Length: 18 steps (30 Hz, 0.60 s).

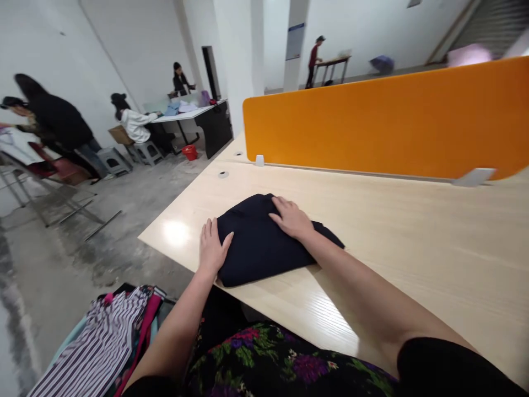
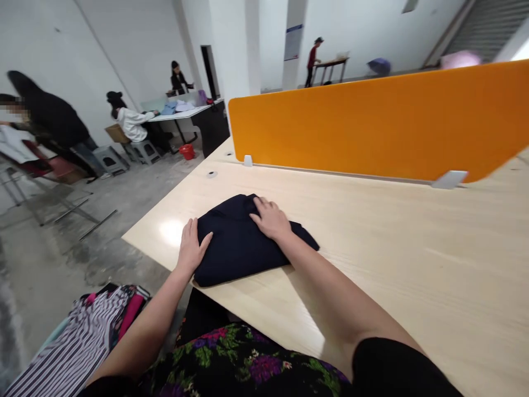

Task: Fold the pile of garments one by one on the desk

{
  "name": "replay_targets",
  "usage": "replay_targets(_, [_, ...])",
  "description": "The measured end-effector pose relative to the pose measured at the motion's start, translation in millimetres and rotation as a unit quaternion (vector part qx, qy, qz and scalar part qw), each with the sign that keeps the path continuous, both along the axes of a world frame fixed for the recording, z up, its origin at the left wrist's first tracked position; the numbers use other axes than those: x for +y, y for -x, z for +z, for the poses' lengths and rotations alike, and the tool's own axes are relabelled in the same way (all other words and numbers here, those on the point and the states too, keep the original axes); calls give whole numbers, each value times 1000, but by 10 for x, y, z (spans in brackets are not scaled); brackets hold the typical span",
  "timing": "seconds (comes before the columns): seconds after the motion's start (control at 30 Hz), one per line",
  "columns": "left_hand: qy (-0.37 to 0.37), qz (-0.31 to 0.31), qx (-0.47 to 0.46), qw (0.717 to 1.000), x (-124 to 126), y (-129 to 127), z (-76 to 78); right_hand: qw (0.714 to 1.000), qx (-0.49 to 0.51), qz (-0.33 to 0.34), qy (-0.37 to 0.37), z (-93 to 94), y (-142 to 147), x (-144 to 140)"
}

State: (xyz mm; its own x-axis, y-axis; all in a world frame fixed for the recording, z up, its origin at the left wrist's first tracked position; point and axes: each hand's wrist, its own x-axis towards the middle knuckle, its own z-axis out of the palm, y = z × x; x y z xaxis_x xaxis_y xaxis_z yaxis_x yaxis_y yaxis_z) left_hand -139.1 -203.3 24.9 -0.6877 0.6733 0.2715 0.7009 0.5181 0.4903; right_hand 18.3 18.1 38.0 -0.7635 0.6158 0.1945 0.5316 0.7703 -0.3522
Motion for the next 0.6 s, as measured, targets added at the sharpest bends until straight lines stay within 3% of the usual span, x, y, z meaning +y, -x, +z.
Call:
replay_targets(0.1, [-124, 95, -150, 976, -248, -212, 11, 988, 56, -64, 130, 108, -157, 28])
replay_targets(0.2, [-224, 81, -337, 911, -396, -405, 13, 952, 27, -172, 253, 134, -396, 141])
replay_targets(0.3, [-298, 25, -485, 822, -473, -492, 39, 916, -6, -129, 379, 30, -646, 173])
replay_targets(0.4, [-306, -30, -586, 750, -652, -478, 95, 898, -11, -88, 432, -65, -791, -83])
replay_targets(0.5, [-314, -48, -600, 734, -1054, -348, 142, 903, 27, -59, 424, -14, -656, -555])
replay_targets(0.6, [-341, -11, -549, 763, -1694, -153, 218, 899, 36, 15, 436, 173, -208, -1085])
